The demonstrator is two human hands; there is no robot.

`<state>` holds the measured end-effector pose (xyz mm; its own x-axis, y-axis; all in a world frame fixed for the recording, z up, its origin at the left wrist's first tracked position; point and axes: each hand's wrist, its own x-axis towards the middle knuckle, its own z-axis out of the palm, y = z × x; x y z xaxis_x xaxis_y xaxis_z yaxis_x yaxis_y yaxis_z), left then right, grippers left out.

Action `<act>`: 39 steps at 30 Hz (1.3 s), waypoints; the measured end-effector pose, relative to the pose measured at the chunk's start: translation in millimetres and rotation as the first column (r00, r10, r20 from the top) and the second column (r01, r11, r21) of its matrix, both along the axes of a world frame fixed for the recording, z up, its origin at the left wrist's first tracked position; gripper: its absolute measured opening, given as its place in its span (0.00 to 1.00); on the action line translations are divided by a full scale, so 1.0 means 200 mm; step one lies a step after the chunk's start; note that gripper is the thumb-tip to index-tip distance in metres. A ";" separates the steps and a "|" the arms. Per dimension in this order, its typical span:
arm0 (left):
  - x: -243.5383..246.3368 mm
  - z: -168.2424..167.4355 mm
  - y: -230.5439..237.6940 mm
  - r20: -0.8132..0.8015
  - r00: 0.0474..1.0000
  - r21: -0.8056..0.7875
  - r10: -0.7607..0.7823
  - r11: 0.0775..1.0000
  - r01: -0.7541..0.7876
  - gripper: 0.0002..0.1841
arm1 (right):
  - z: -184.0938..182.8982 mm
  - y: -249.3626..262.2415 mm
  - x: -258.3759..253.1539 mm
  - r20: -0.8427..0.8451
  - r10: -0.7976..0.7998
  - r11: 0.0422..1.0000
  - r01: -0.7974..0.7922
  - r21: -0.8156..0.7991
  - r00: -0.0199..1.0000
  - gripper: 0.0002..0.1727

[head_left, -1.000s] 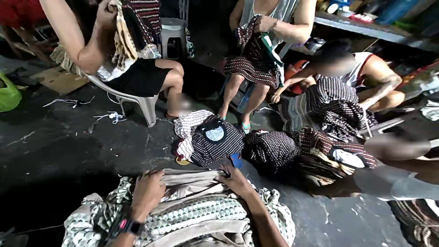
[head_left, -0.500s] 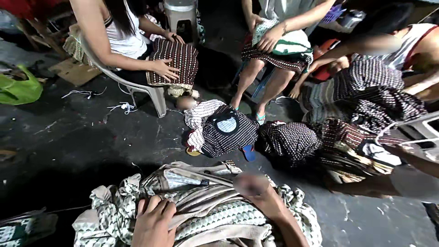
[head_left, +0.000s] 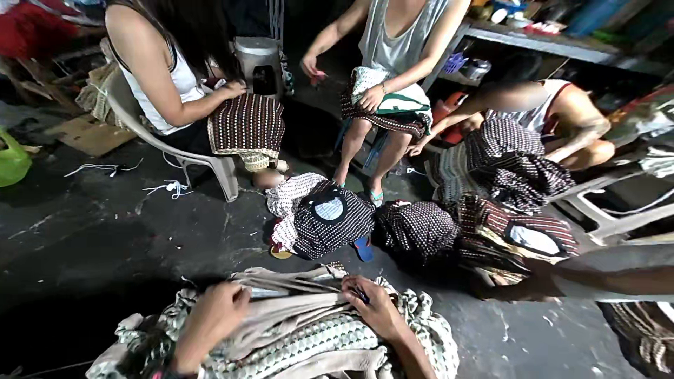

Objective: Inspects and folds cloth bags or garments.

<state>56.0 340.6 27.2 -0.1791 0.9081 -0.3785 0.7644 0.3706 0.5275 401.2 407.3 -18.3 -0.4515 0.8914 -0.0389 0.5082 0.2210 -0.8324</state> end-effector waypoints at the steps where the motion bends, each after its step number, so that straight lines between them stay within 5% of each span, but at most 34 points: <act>1: -0.02 -0.03 0.06 0.000 0.999 -0.058 0.041 0.998 -0.041 0.21 | 0.00 -0.01 0.00 0.012 -0.003 1.000 0.003 -0.002 1.000 0.16; 5: 0.04 -0.13 0.17 -0.185 0.981 -0.184 -0.055 0.983 0.021 0.47 | 0.00 -0.03 -0.01 0.049 -0.030 0.999 0.031 -0.015 0.998 0.18; 11: 0.02 -0.12 0.07 -0.079 0.987 -0.247 -0.139 0.962 0.116 0.18 | 0.01 -0.06 -0.01 0.067 -0.049 0.999 0.051 -0.019 0.997 0.18; 14: 0.04 -0.07 -0.10 -0.112 0.989 0.009 -0.102 0.995 0.103 0.14 | 0.00 -0.07 -0.01 0.044 -0.047 0.999 0.047 0.006 0.998 0.18; 17: 0.08 -0.08 -0.31 -0.192 0.977 0.402 -0.097 0.900 0.168 0.11 | 0.00 -0.08 -0.01 0.011 -0.051 0.999 0.051 0.007 0.999 0.16; 19: 0.10 -0.04 -0.40 -0.223 0.967 0.466 -0.124 0.857 0.218 0.12 | 0.00 -0.07 -0.01 0.004 -0.053 0.999 0.053 0.012 0.999 0.15; 25: 0.09 0.06 -0.35 -0.157 0.986 0.314 -0.061 0.943 0.108 0.33 | 0.00 -0.05 -0.02 -0.015 -0.071 0.996 0.072 0.043 0.997 0.13; 29: 0.03 0.07 0.00 -0.051 0.992 -0.163 -0.116 0.981 0.107 0.21 | 0.00 -0.05 -0.02 0.003 -0.080 0.996 0.079 0.047 0.997 0.14; 34: 0.08 -0.12 0.22 -0.183 0.950 -0.242 -0.253 0.948 0.205 0.44 | 0.00 -0.04 -0.01 0.009 -0.108 0.993 0.108 0.043 0.994 0.14; 39: 0.10 -0.11 0.19 -0.187 0.917 -0.301 -0.351 0.910 0.286 0.25 | 0.01 -0.05 -0.01 0.022 -0.124 0.992 0.123 0.010 0.992 0.14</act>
